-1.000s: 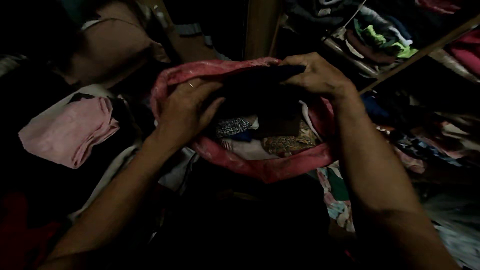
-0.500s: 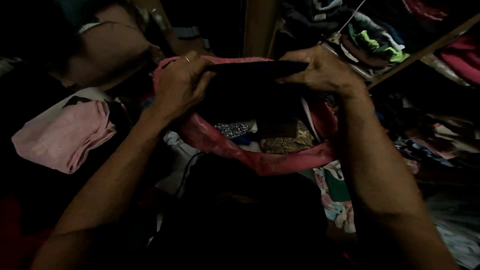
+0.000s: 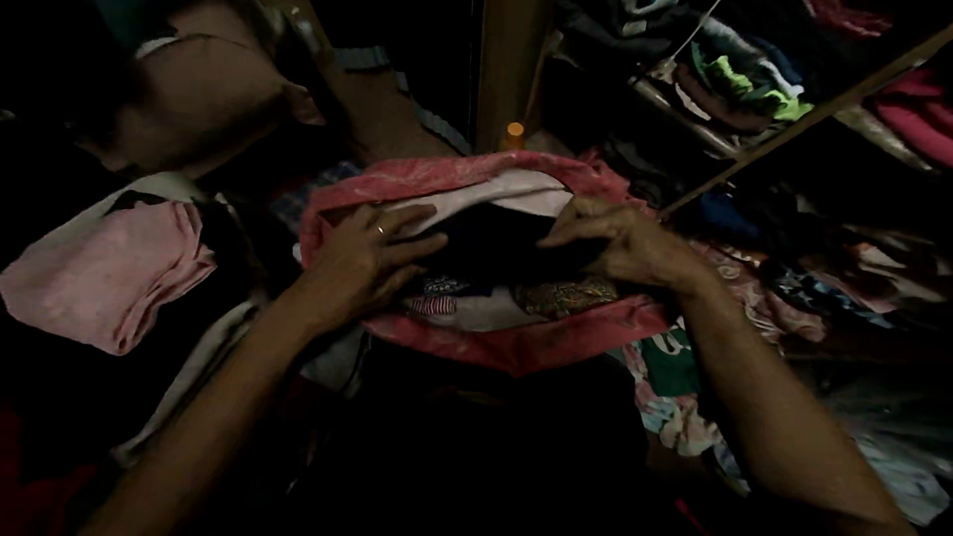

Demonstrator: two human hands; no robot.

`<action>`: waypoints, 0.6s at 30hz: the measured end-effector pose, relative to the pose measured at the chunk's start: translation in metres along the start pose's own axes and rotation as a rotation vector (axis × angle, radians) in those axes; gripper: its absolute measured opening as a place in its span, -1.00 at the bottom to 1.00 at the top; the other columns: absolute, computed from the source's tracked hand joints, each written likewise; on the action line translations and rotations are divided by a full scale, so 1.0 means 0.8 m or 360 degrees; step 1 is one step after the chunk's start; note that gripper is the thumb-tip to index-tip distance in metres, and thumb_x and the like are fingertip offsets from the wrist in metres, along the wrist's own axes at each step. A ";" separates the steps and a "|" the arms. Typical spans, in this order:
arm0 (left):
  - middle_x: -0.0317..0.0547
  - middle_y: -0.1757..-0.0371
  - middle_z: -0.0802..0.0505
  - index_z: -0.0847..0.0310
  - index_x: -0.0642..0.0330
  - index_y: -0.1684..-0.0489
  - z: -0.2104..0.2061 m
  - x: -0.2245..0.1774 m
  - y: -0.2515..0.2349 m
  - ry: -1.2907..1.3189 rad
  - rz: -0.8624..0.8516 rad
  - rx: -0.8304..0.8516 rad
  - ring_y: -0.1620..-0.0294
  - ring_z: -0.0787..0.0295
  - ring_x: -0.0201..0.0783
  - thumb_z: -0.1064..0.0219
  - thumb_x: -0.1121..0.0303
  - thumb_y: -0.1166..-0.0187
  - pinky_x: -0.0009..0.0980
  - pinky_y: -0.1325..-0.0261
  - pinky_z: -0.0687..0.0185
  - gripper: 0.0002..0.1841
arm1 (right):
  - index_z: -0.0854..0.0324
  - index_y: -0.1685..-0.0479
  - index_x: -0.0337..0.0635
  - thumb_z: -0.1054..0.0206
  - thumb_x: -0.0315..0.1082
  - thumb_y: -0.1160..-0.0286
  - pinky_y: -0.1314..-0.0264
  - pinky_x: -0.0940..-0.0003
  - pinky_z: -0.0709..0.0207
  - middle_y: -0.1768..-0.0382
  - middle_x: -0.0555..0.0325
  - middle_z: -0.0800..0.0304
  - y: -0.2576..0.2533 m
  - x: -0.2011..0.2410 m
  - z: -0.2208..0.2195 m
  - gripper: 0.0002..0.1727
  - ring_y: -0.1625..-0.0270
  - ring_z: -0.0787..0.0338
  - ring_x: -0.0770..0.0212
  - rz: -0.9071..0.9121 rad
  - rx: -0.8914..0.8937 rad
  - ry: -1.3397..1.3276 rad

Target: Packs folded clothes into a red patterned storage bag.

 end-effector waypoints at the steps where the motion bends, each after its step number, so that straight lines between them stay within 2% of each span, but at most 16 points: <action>1: -0.07 -0.71 -0.49 -0.69 -0.24 -0.48 -0.009 0.001 0.007 -0.0010 0.0043 0.0046 -0.48 -0.52 0.15 -0.13 0.01 -0.72 0.17 -0.39 -0.46 -0.56 | -0.87 -0.12 -0.08 -0.64 -0.34 -0.11 -0.33 0.32 -0.59 -0.08 0.14 -0.74 0.008 -0.006 -0.010 -0.55 -0.22 -0.67 0.26 -0.0052 0.0051 -0.0028; 3: -0.03 -0.68 -0.52 -0.72 -0.23 -0.44 -0.014 -0.001 0.012 -0.0018 0.0109 0.0025 -0.45 -0.53 0.17 -0.17 -0.15 -0.64 0.20 -0.36 -0.46 -0.50 | -0.79 -0.32 0.02 -0.69 0.06 -0.04 -0.42 0.33 -0.52 -0.27 0.20 -0.63 0.019 -0.008 -0.018 -0.29 -0.38 -0.55 0.28 -0.0174 0.0130 -0.0056; 5: 0.08 -0.61 -0.58 -0.72 -0.17 -0.43 -0.010 -0.007 0.006 -0.0076 0.0125 -0.0068 -0.42 -0.52 0.27 -0.22 -0.27 -0.57 0.28 -0.32 -0.40 -0.41 | -0.68 -0.42 -0.04 -0.66 0.17 -0.01 -0.37 0.33 -0.56 -0.33 0.12 -0.58 0.022 -0.002 -0.012 -0.15 -0.38 -0.56 0.29 -0.0296 0.0096 -0.0087; 7: 0.19 -0.62 -0.55 -0.57 -0.15 -0.55 -0.012 -0.023 -0.012 -0.0202 0.0051 -0.0163 -0.50 -0.48 0.40 -0.22 -0.31 -0.53 0.42 -0.39 -0.26 -0.32 | -0.52 -0.26 -0.15 -0.67 0.12 -0.06 -0.20 0.37 -0.62 -0.19 0.07 -0.62 0.024 0.002 0.002 -0.21 -0.17 -0.66 0.34 -0.0430 -0.0054 -0.0080; 9: 0.20 -0.73 -0.43 -0.38 -0.20 -0.72 -0.025 -0.041 -0.042 -0.0299 -0.0037 -0.0180 -0.64 -0.34 0.42 -0.21 -0.31 -0.53 0.49 -0.50 -0.10 -0.25 | -0.44 -0.06 -0.17 -0.67 0.05 -0.10 0.01 0.42 -0.61 0.05 0.16 -0.66 0.028 -0.004 0.015 -0.32 0.07 -0.67 0.43 -0.0545 -0.0170 -0.0095; 10: 0.20 -0.76 -0.38 -0.31 -0.21 -0.76 -0.033 -0.051 -0.059 -0.0334 -0.0059 -0.0154 -0.68 -0.30 0.44 -0.25 -0.29 -0.51 0.52 -0.51 -0.08 -0.21 | -0.44 0.03 -0.17 -0.66 0.03 -0.13 0.15 0.44 -0.61 0.17 0.20 -0.68 0.030 -0.009 0.018 -0.37 0.21 -0.66 0.45 -0.0591 -0.0200 -0.0123; 11: 0.23 -0.78 -0.34 -0.23 -0.23 -0.81 -0.041 -0.060 -0.076 -0.0347 -0.0060 -0.0097 -0.69 -0.26 0.48 -0.36 -0.22 -0.45 0.56 -0.49 -0.10 -0.15 | -0.45 0.10 -0.17 -0.65 0.03 -0.13 0.24 0.47 -0.61 0.26 0.24 -0.67 0.033 -0.015 0.020 -0.41 0.30 -0.66 0.48 -0.0616 -0.0218 -0.0143; 12: 0.29 -0.78 -0.32 -0.17 -0.24 -0.84 -0.048 -0.070 -0.093 -0.0336 -0.0047 -0.0033 -0.67 -0.26 0.54 -0.54 -0.06 -0.33 0.59 -0.44 -0.13 -0.06 | -0.46 0.13 -0.15 -0.62 0.04 -0.13 0.23 0.48 -0.58 0.27 0.26 -0.66 0.038 -0.020 0.020 -0.43 0.29 -0.64 0.49 -0.0637 -0.0216 -0.0156; 13: 0.36 -0.73 -0.37 -0.13 -0.24 -0.85 -0.054 -0.077 -0.109 -0.0325 -0.0030 0.0027 -0.59 -0.32 0.61 -0.67 0.13 -0.20 0.60 -0.38 -0.20 0.05 | -0.47 0.13 -0.15 -0.62 0.04 -0.11 0.19 0.46 -0.58 0.23 0.25 -0.71 0.044 -0.025 0.019 -0.43 0.24 -0.66 0.47 -0.0666 -0.0215 -0.0156; 14: 0.43 -0.59 -0.52 -0.17 -0.21 -0.83 -0.060 -0.080 -0.122 -0.0333 -0.0045 0.0055 -0.45 -0.46 0.63 -0.72 0.29 -0.10 0.56 -0.28 -0.32 0.09 | -0.48 0.11 -0.15 -0.64 0.04 -0.08 0.14 0.41 -0.59 0.17 0.22 -0.75 0.050 -0.028 0.018 -0.42 0.19 -0.68 0.44 -0.0712 -0.0206 -0.0145; 15: 0.43 -0.35 -0.70 -0.30 -0.11 -0.75 -0.065 -0.081 -0.133 -0.0331 -0.0101 0.0054 -0.23 -0.63 0.58 -0.70 0.41 -0.06 0.46 -0.12 -0.46 0.02 | -0.49 0.10 -0.16 -0.67 0.02 -0.05 0.13 0.34 -0.59 0.14 0.18 -0.76 0.057 -0.029 0.016 -0.40 0.18 -0.69 0.38 -0.0759 -0.0197 -0.0109; 16: 0.35 -0.14 -0.79 -0.44 -0.01 -0.62 -0.066 -0.079 -0.142 -0.0318 -0.0154 0.0057 -0.08 -0.72 0.47 -0.65 0.47 -0.09 0.34 0.00 -0.54 -0.13 | -0.50 0.11 -0.17 -0.71 0.01 -0.02 0.16 0.25 -0.59 0.17 0.14 -0.75 0.064 -0.028 0.014 -0.38 0.20 -0.68 0.32 -0.0795 -0.0202 -0.0045; 18: 0.30 0.06 -0.81 -0.57 0.09 -0.43 -0.058 -0.071 -0.157 -0.0236 -0.0187 0.0080 0.02 -0.76 0.41 -0.54 0.54 -0.19 0.31 0.10 -0.58 -0.34 | -0.52 0.20 -0.21 -0.73 0.03 -0.05 0.15 0.09 -0.56 0.24 0.06 -0.65 0.071 -0.014 0.009 -0.40 0.21 -0.65 0.17 -0.0755 -0.0236 0.0204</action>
Point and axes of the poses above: each hand's wrist, its own y-axis away from the middle knuckle, its own z-axis out of the back of the hand, x = y × z, the point moved 6 cm from there along -y, towards the middle knuckle
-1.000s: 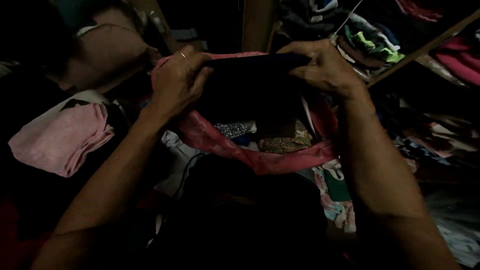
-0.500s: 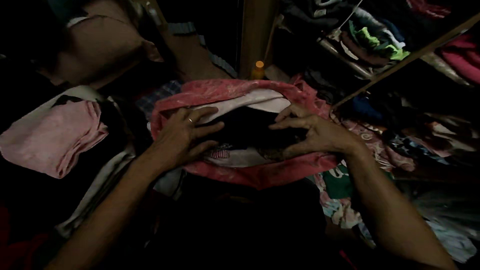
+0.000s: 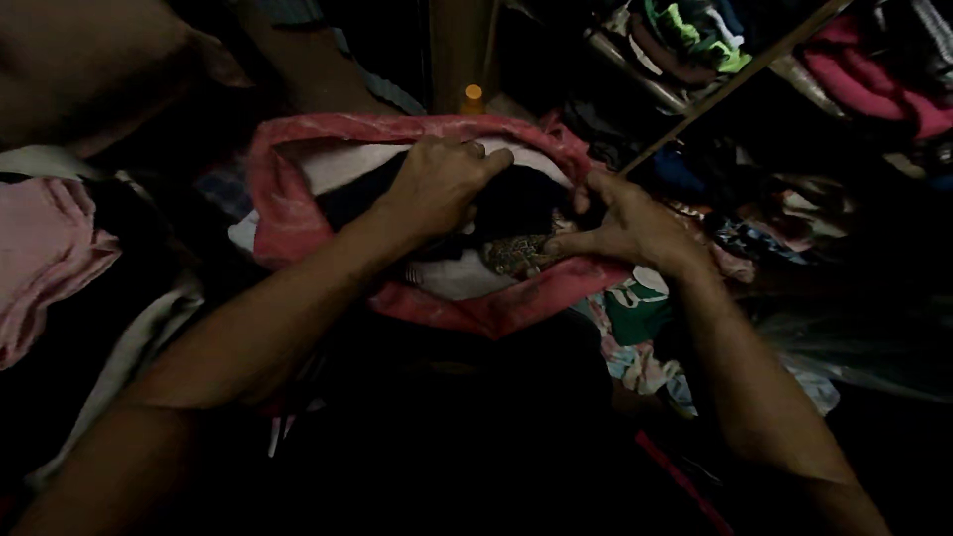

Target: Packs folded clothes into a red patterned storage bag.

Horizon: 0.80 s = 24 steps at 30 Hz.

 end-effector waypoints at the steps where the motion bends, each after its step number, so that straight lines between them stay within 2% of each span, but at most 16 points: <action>1: 0.32 0.06 -0.82 -0.60 0.10 -0.41 0.008 0.006 -0.005 0.0049 0.0009 -0.0007 0.02 -0.77 0.43 -0.52 0.54 -0.22 0.35 0.13 -0.59 -0.38 | -0.55 0.30 -0.27 -0.70 0.02 -0.11 0.07 0.04 -0.54 0.25 -0.02 -0.63 0.006 0.012 -0.002 -0.44 0.15 -0.64 0.08 0.0141 -0.0065 0.0110; 3: 0.37 -0.02 -0.82 -0.59 0.06 -0.48 0.024 0.017 -0.013 0.0126 0.0082 0.0001 -0.02 -0.77 0.47 -0.50 0.53 -0.27 0.44 0.08 -0.56 -0.37 | -0.63 0.40 -0.23 -0.60 0.04 -0.24 -0.06 0.03 -0.52 0.25 -0.05 -0.68 0.013 0.035 -0.019 -0.52 0.03 -0.66 -0.03 0.0490 -0.0139 0.0302; 4: 0.37 -0.04 -0.82 -0.58 0.02 -0.51 0.031 0.021 -0.018 0.0144 0.0126 0.0012 -0.04 -0.77 0.48 -0.48 0.52 -0.29 0.45 0.06 -0.53 -0.35 | -0.71 0.28 -0.24 -0.58 0.05 -0.26 -0.14 -0.04 -0.55 0.15 -0.10 -0.73 0.013 0.043 -0.033 -0.53 -0.05 -0.69 -0.11 0.0591 -0.0123 0.0411; 5: 0.37 -0.05 -0.82 -0.55 -0.02 -0.55 0.037 0.023 -0.022 0.0155 0.0172 0.0034 -0.05 -0.76 0.49 -0.47 0.50 -0.32 0.47 0.03 -0.51 -0.34 | -0.76 0.06 -0.24 -0.60 0.05 -0.24 -0.25 -0.14 -0.58 -0.05 -0.18 -0.76 0.011 0.047 -0.049 -0.47 -0.20 -0.70 -0.22 0.0608 -0.0072 0.0543; 7: 0.39 -0.09 -0.82 -0.52 -0.05 -0.59 0.046 0.026 -0.029 0.0174 0.0225 0.0051 -0.09 -0.74 0.51 -0.43 0.50 -0.34 0.48 -0.02 -0.48 -0.33 | -0.64 -0.38 -0.18 -0.64 0.09 -0.16 -0.33 -0.32 -0.51 -0.38 -0.28 -0.62 0.007 0.042 -0.083 -0.22 -0.39 -0.58 -0.40 0.0471 0.0037 0.0766; 9: 0.41 -0.14 -0.81 -0.51 -0.04 -0.61 0.055 0.035 -0.035 0.0192 0.0265 -0.0004 -0.13 -0.72 0.54 -0.40 0.51 -0.34 0.52 -0.05 -0.46 -0.32 | -0.49 -0.57 -0.17 -0.67 0.11 -0.11 -0.26 -0.44 -0.47 -0.50 -0.37 -0.50 0.006 0.034 -0.104 -0.06 -0.42 -0.51 -0.52 0.0284 0.0045 0.0897; 10: 0.42 -0.17 -0.80 -0.51 -0.03 -0.62 0.061 0.042 -0.035 0.0220 0.0297 -0.0034 -0.16 -0.71 0.55 -0.39 0.51 -0.35 0.54 -0.07 -0.44 -0.32 | -0.50 -0.54 -0.22 -0.70 0.03 -0.10 -0.21 -0.44 -0.50 -0.48 -0.42 -0.50 0.009 0.033 -0.110 -0.07 -0.40 -0.52 -0.56 0.0225 -0.0024 0.0906; 12: 0.41 -0.18 -0.79 -0.51 -0.02 -0.59 0.071 0.056 -0.028 0.0244 0.0374 -0.0056 -0.21 -0.69 0.53 -0.38 0.49 -0.38 0.53 -0.11 -0.43 -0.36 | -0.57 -0.32 -0.35 -0.71 -0.14 -0.07 -0.04 -0.31 -0.63 -0.34 -0.50 -0.55 0.015 0.032 -0.115 -0.24 -0.30 -0.60 -0.55 0.0167 -0.0259 0.0886; 14: 0.45 -0.18 -0.77 -0.50 0.02 -0.57 0.073 0.054 -0.022 0.0225 0.0364 -0.0062 -0.20 -0.68 0.57 -0.40 0.56 -0.34 0.57 -0.09 -0.42 -0.34 | -0.59 -0.12 -0.40 -0.70 -0.18 -0.04 0.05 -0.21 -0.68 -0.19 -0.48 -0.58 0.025 0.023 -0.106 -0.34 -0.22 -0.66 -0.49 0.0070 -0.0476 0.0839; 15: 0.44 -0.21 -0.77 -0.49 0.01 -0.60 0.064 0.044 -0.019 0.0206 0.0326 -0.0081 -0.21 -0.68 0.58 -0.43 0.60 -0.32 0.59 -0.09 -0.43 -0.29 | -0.60 -0.12 -0.40 -0.70 -0.15 -0.01 0.03 -0.21 -0.68 -0.19 -0.47 -0.59 0.029 0.014 -0.101 -0.31 -0.23 -0.67 -0.45 -0.0013 -0.0517 0.0802; 17: 0.45 -0.26 -0.74 -0.37 -0.03 -0.70 0.029 0.016 -0.007 0.0101 0.0200 -0.0079 -0.17 -0.67 0.62 -0.55 0.61 -0.18 0.58 -0.03 -0.46 -0.11 | -0.58 -0.30 -0.32 -0.73 0.01 0.01 -0.08 -0.19 -0.69 -0.34 -0.38 -0.58 0.036 -0.003 -0.098 -0.16 -0.36 -0.65 -0.36 -0.0148 -0.0502 0.0764; 18: 0.47 -0.30 -0.72 -0.31 -0.05 -0.75 0.009 0.000 -0.001 0.0069 0.0146 -0.0033 -0.16 -0.65 0.65 -0.65 0.57 -0.10 0.59 -0.06 -0.43 -0.01 | -0.55 -0.43 -0.25 -0.72 0.05 0.00 -0.16 -0.21 -0.68 -0.46 -0.34 -0.52 0.038 -0.009 -0.099 -0.09 -0.45 -0.60 -0.34 -0.0174 -0.0477 0.0738; 19: 0.45 -0.41 -0.66 -0.21 -0.12 -0.81 -0.009 -0.014 0.006 0.0029 0.0105 0.0032 -0.24 -0.60 0.65 -0.73 0.44 -0.07 0.59 -0.15 -0.38 0.09 | -0.54 -0.51 -0.18 -0.72 0.08 -0.02 -0.22 -0.24 -0.65 -0.57 -0.31 -0.44 0.040 -0.012 -0.101 -0.06 -0.52 -0.54 -0.34 -0.0190 -0.0448 0.0716; 20: 0.44 -0.55 -0.55 -0.11 -0.20 -0.86 -0.025 -0.026 0.012 -0.0020 0.0067 0.0089 -0.33 -0.53 0.67 -0.77 0.29 -0.07 0.61 -0.21 -0.32 0.16 | -0.58 -0.49 -0.12 -0.71 0.10 -0.04 -0.24 -0.27 -0.62 -0.65 -0.30 -0.36 0.042 -0.015 -0.105 -0.10 -0.56 -0.49 -0.36 -0.0214 -0.0424 0.0690; 21: 0.48 -0.62 -0.46 -0.05 -0.26 -0.89 -0.035 -0.033 0.014 -0.0062 0.0041 0.0111 -0.38 -0.46 0.73 -0.78 0.27 -0.06 0.63 -0.22 -0.27 0.20 | -0.62 -0.46 -0.06 -0.71 0.09 -0.05 -0.25 -0.31 -0.60 -0.71 -0.29 -0.27 0.044 -0.016 -0.108 -0.14 -0.58 -0.44 -0.39 -0.0274 -0.0380 0.0660; 24: 0.52 -0.66 -0.38 -0.03 -0.25 -0.89 -0.048 -0.041 0.008 -0.0174 0.0108 0.0108 -0.44 -0.35 0.77 -0.67 0.54 -0.15 0.65 -0.22 -0.24 0.16 | -0.56 -0.55 0.08 -0.71 0.06 -0.08 -0.22 -0.38 -0.57 -0.75 -0.41 -0.13 0.043 -0.023 -0.117 -0.13 -0.54 -0.43 -0.54 -0.0449 -0.0284 0.0626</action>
Point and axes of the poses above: each hand's wrist, its own y-axis away from the middle knuckle, its own z-axis out of the back of the hand, x = y × z, the point moved 6 cm from there along -y, towards the middle knuckle
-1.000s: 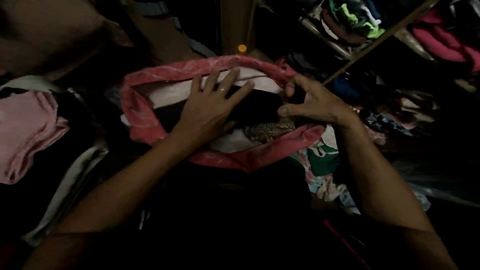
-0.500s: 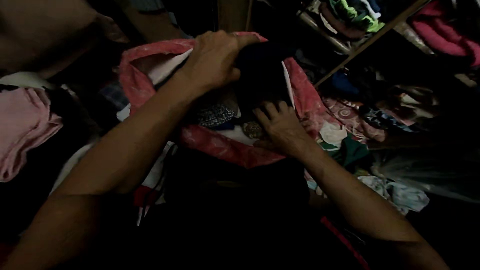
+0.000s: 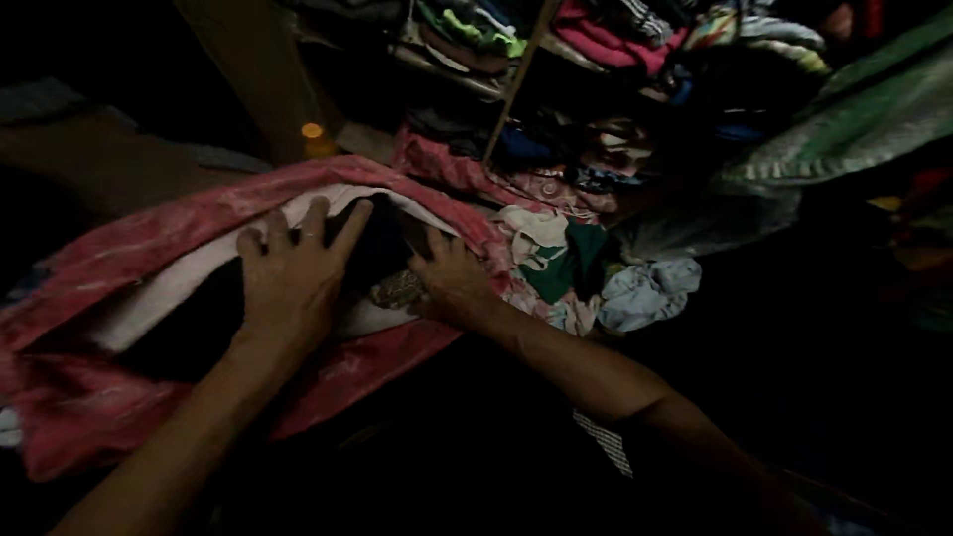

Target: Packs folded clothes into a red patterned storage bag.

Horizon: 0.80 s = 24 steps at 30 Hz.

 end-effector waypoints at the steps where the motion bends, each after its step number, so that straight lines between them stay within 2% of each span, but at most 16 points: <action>1: 0.50 -0.69 -0.34 -0.01 -0.24 -0.90 -0.004 -0.002 -0.002 -0.0034 0.0015 -0.0021 -0.50 -0.29 0.76 -0.68 0.56 -0.12 0.66 -0.24 -0.22 0.19 | -0.58 -0.52 0.08 -0.71 0.07 -0.07 -0.21 -0.39 -0.57 -0.73 -0.44 -0.14 -0.002 -0.001 -0.004 -0.15 -0.51 -0.45 -0.55 -0.0029 0.0002 0.0000; 2: 0.45 -0.74 -0.28 0.02 -0.26 -0.91 -0.009 -0.004 -0.002 -0.0076 0.0015 -0.0043 -0.56 -0.24 0.73 -0.71 0.53 -0.08 0.66 -0.26 -0.20 0.22 | -0.63 -0.44 0.07 -0.73 0.07 -0.05 -0.20 -0.39 -0.58 -0.70 -0.46 -0.18 -0.004 -0.003 -0.006 -0.19 -0.48 -0.48 -0.55 -0.0036 -0.0021 -0.0006; 3: 0.42 -0.77 -0.24 0.03 -0.28 -0.91 -0.015 -0.006 -0.001 -0.0098 0.0005 -0.0065 -0.61 -0.18 0.71 -0.64 0.60 -0.12 0.68 -0.29 -0.16 0.20 | -0.66 -0.40 0.05 -0.73 0.05 -0.05 -0.18 -0.39 -0.59 -0.67 -0.47 -0.22 -0.006 -0.004 -0.008 -0.23 -0.44 -0.51 -0.55 -0.0029 -0.0043 -0.0012; 4: 0.39 -0.79 -0.22 0.03 -0.31 -0.91 -0.020 -0.006 0.001 -0.0126 -0.0004 -0.0087 -0.62 -0.17 0.69 -0.58 0.64 -0.15 0.68 -0.29 -0.14 0.19 | -0.66 -0.42 0.05 -0.70 0.01 -0.10 -0.16 -0.39 -0.60 -0.66 -0.48 -0.24 -0.008 -0.005 -0.009 -0.25 -0.42 -0.53 -0.55 -0.0022 -0.0049 -0.0006; 6: 0.37 -0.78 -0.23 0.06 -0.35 -0.91 -0.023 -0.003 0.001 -0.0148 -0.0016 -0.0092 -0.58 -0.24 0.68 -0.51 0.64 -0.23 0.66 -0.28 -0.17 0.14 | -0.52 -0.60 0.09 -0.59 -0.15 -0.28 -0.12 -0.37 -0.61 -0.69 -0.46 -0.20 -0.010 -0.004 -0.005 -0.26 -0.42 -0.53 -0.54 -0.0027 0.0022 -0.0009; 8: 0.44 -0.70 -0.35 0.03 -0.34 -0.90 -0.023 0.007 -0.002 -0.0136 -0.0073 -0.0098 -0.42 -0.43 0.69 -0.38 0.61 -0.42 0.57 -0.17 -0.31 0.00 | -0.47 -0.65 0.09 -0.49 -0.32 -0.39 -0.01 -0.32 -0.65 -0.64 -0.46 -0.26 -0.012 -0.004 0.001 -0.29 -0.35 -0.58 -0.52 0.0031 0.0025 -0.0054; 10: 0.49 -0.55 -0.50 -0.07 -0.24 -0.87 -0.015 0.016 -0.005 -0.0058 -0.0170 -0.0146 -0.20 -0.56 0.67 -0.28 0.61 -0.51 0.49 -0.05 -0.40 -0.13 | -0.47 -0.66 0.05 -0.45 -0.41 -0.38 0.05 -0.27 -0.69 -0.54 -0.43 -0.41 -0.014 -0.008 0.008 -0.29 -0.24 -0.67 -0.45 0.0144 -0.0041 -0.0099; 12: 0.46 -0.47 -0.59 -0.20 -0.13 -0.82 -0.004 0.019 -0.005 0.0040 -0.0238 -0.0184 -0.09 -0.60 0.65 -0.33 0.60 -0.43 0.49 0.01 -0.41 -0.17 | -0.39 -0.72 0.01 -0.46 -0.49 -0.32 0.05 -0.25 -0.69 -0.43 -0.39 -0.51 -0.013 -0.013 0.014 -0.19 -0.15 -0.72 -0.39 0.0223 -0.0052 -0.0120; 14: 0.41 -0.46 -0.61 -0.27 -0.11 -0.79 0.008 0.016 -0.002 0.0113 -0.0251 -0.0193 -0.10 -0.59 0.65 -0.44 0.61 -0.25 0.51 0.00 -0.40 -0.09 | -0.43 -0.68 -0.02 -0.48 -0.54 -0.24 0.11 -0.21 -0.69 -0.31 -0.35 -0.59 -0.006 -0.018 0.024 -0.17 -0.07 -0.75 -0.35 0.0298 -0.0098 -0.0133; 17: 0.36 -0.48 -0.61 -0.30 -0.11 -0.78 0.029 -0.005 0.011 0.0197 -0.0310 -0.0240 -0.03 -0.60 0.59 -0.36 0.57 -0.30 0.45 0.03 -0.39 -0.15 | -0.48 -0.61 -0.04 -0.54 -0.55 -0.18 0.10 -0.17 -0.72 -0.22 -0.30 -0.65 0.023 -0.024 0.050 -0.20 -0.04 -0.77 -0.29 0.0357 -0.0148 -0.0133; 20: 0.31 -0.49 -0.64 -0.33 -0.10 -0.77 0.055 -0.040 0.019 0.0281 -0.0387 -0.0343 0.04 -0.63 0.48 -0.10 0.40 -0.54 0.35 0.11 -0.39 -0.34 | -0.57 -0.51 -0.04 -0.66 -0.48 -0.03 0.21 -0.07 -0.74 -0.09 -0.18 -0.70 0.067 -0.030 0.085 -0.19 0.07 -0.80 -0.16 0.0387 -0.0256 -0.0108; 22: 0.32 -0.48 -0.65 -0.37 -0.09 -0.74 0.054 -0.056 0.016 0.0325 -0.0428 -0.0374 0.04 -0.65 0.48 -0.05 0.39 -0.59 0.34 0.13 -0.38 -0.39 | -0.54 -0.52 0.01 -0.67 -0.44 -0.04 0.20 -0.11 -0.74 -0.18 -0.17 -0.69 0.084 -0.042 0.082 -0.18 0.04 -0.81 -0.17 0.0325 -0.0228 -0.0080; 24: 0.31 -0.50 -0.62 -0.34 -0.14 -0.76 0.034 -0.060 0.010 0.0306 -0.0436 -0.0302 -0.04 -0.63 0.49 -0.10 0.43 -0.58 0.36 0.10 -0.40 -0.36 | -0.53 -0.55 0.03 -0.68 -0.41 -0.05 0.12 -0.17 -0.73 -0.32 -0.20 -0.65 0.090 -0.055 0.055 -0.16 -0.04 -0.80 -0.23 0.0258 -0.0278 -0.0078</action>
Point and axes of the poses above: each hand's wrist, its own y-axis away from the middle knuckle, its own z-axis out of the back of the hand, x = y × z, the point moved 6 cm from there along -y, towards the middle knuckle
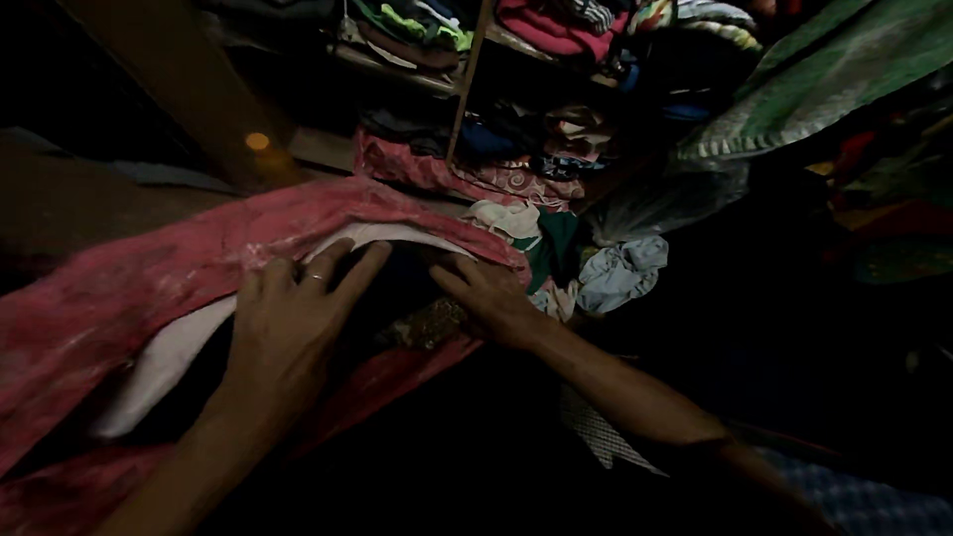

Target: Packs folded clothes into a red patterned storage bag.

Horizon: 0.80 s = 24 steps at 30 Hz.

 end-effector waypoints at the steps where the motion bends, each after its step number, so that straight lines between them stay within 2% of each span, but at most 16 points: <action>1: 0.31 -0.52 -0.59 -0.30 -0.17 -0.77 -0.010 0.003 -0.001 -0.0027 0.0006 0.0052 -0.09 -0.62 0.51 -0.18 0.46 -0.54 0.38 0.07 -0.40 -0.31 | -0.52 -0.56 0.03 -0.69 -0.40 -0.03 0.08 -0.18 -0.74 -0.37 -0.21 -0.64 0.004 -0.005 -0.012 -0.15 -0.09 -0.81 -0.23 -0.0019 -0.0066 0.0010; 3: 0.29 -0.58 -0.52 -0.20 -0.30 -0.82 -0.019 0.008 -0.003 -0.0107 0.0031 0.0121 -0.21 -0.56 0.53 -0.29 0.53 -0.45 0.40 0.02 -0.39 -0.17 | -0.50 -0.58 0.05 -0.67 -0.39 -0.03 0.13 -0.15 -0.74 -0.39 -0.21 -0.62 0.006 -0.009 -0.024 -0.12 -0.06 -0.81 -0.22 -0.0026 -0.0174 0.0044; 6: 0.28 -0.61 -0.50 -0.10 -0.50 -0.83 -0.014 0.015 0.004 -0.0199 0.0083 0.0226 -0.41 -0.46 0.60 -0.42 0.63 -0.31 0.52 -0.08 -0.38 0.03 | -0.47 -0.64 0.15 -0.64 -0.36 -0.09 0.07 -0.17 -0.72 -0.45 -0.23 -0.59 0.008 -0.005 -0.026 -0.12 -0.13 -0.79 -0.26 -0.0056 -0.0108 0.0074; 8: 0.26 -0.57 -0.54 -0.14 -0.45 -0.82 -0.012 0.026 0.007 -0.0174 0.0059 0.0250 -0.40 -0.49 0.56 -0.41 0.65 -0.34 0.48 -0.11 -0.41 -0.01 | -0.45 -0.66 0.15 -0.65 -0.33 -0.11 0.05 -0.19 -0.71 -0.47 -0.24 -0.57 0.007 -0.005 -0.024 -0.10 -0.15 -0.78 -0.28 -0.0044 -0.0055 0.0071; 10: 0.23 -0.55 -0.58 -0.21 -0.25 -0.81 -0.005 0.041 0.006 -0.0068 0.0026 0.0258 -0.38 -0.57 0.49 -0.39 0.62 -0.38 0.45 -0.13 -0.48 -0.11 | -0.47 -0.65 0.12 -0.65 -0.35 -0.10 0.03 -0.22 -0.69 -0.49 -0.27 -0.56 0.007 -0.005 -0.022 -0.12 -0.14 -0.77 -0.30 -0.0031 -0.0038 0.0047; 12: 0.19 -0.46 -0.67 -0.32 -0.12 -0.74 0.007 0.060 0.001 0.0044 0.0070 0.0250 -0.29 -0.68 0.42 -0.56 0.61 -0.10 0.45 -0.09 -0.55 -0.03 | -0.53 -0.60 0.09 -0.64 -0.39 -0.08 0.05 -0.22 -0.68 -0.48 -0.29 -0.56 0.009 -0.006 -0.021 -0.15 -0.12 -0.77 -0.31 -0.0006 -0.0057 0.0005; 14: 0.25 -0.21 -0.78 -0.46 -0.06 -0.61 0.019 0.072 -0.007 0.0112 0.0179 0.0241 -0.08 -0.76 0.44 -0.68 0.60 0.03 0.50 0.09 -0.57 -0.05 | -0.55 -0.58 0.13 -0.61 -0.39 -0.15 0.00 -0.26 -0.66 -0.51 -0.27 -0.55 0.012 -0.007 -0.022 -0.20 -0.18 -0.76 -0.31 -0.0021 -0.0062 -0.0019; 16: 0.29 -0.12 -0.81 -0.54 0.03 -0.52 0.023 0.069 -0.016 0.0110 0.0234 0.0248 0.01 -0.77 0.48 -0.69 0.61 0.05 0.52 0.17 -0.54 -0.11 | -0.54 -0.59 0.16 -0.59 -0.40 -0.18 -0.02 -0.26 -0.66 -0.51 -0.25 -0.54 0.014 -0.007 -0.025 -0.21 -0.20 -0.75 -0.30 -0.0068 -0.0064 -0.0018; 19: 0.26 -0.15 -0.82 -0.57 0.06 -0.50 0.013 0.055 -0.022 -0.0015 0.0234 0.0272 0.06 -0.81 0.45 -0.71 0.56 0.05 0.48 0.23 -0.57 -0.14 | -0.45 -0.67 0.08 -0.64 -0.37 -0.13 -0.06 -0.24 -0.68 -0.55 -0.25 -0.52 0.016 -0.009 -0.029 -0.11 -0.24 -0.76 -0.29 -0.0154 -0.0120 0.0005; 22: 0.23 -0.03 -0.85 -0.60 0.03 -0.47 0.008 0.058 -0.025 -0.0070 0.0277 0.0291 0.18 -0.81 0.42 -0.74 0.50 0.01 0.44 0.33 -0.58 -0.18 | -0.36 -0.70 -0.12 -0.71 -0.29 -0.02 -0.12 -0.21 -0.68 -0.56 -0.21 -0.52 0.015 -0.013 -0.030 0.01 -0.33 -0.74 -0.23 -0.0200 -0.0215 0.0041; 24: 0.25 0.10 -0.86 -0.63 -0.03 -0.44 0.014 0.070 -0.030 -0.0036 0.0311 0.0310 0.25 -0.80 0.44 -0.70 0.46 -0.09 0.47 0.36 -0.55 -0.26 | -0.39 -0.67 -0.11 -0.71 -0.26 -0.02 -0.08 -0.19 -0.70 -0.54 -0.20 -0.54 0.013 -0.010 -0.030 -0.02 -0.32 -0.74 -0.24 -0.0156 -0.0263 0.0126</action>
Point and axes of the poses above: each hand's wrist, its own y-axis away from the middle knuckle, its own z-axis out of the back of the hand, x = y × z, the point moved 6 cm from there along -y, towards the middle knuckle
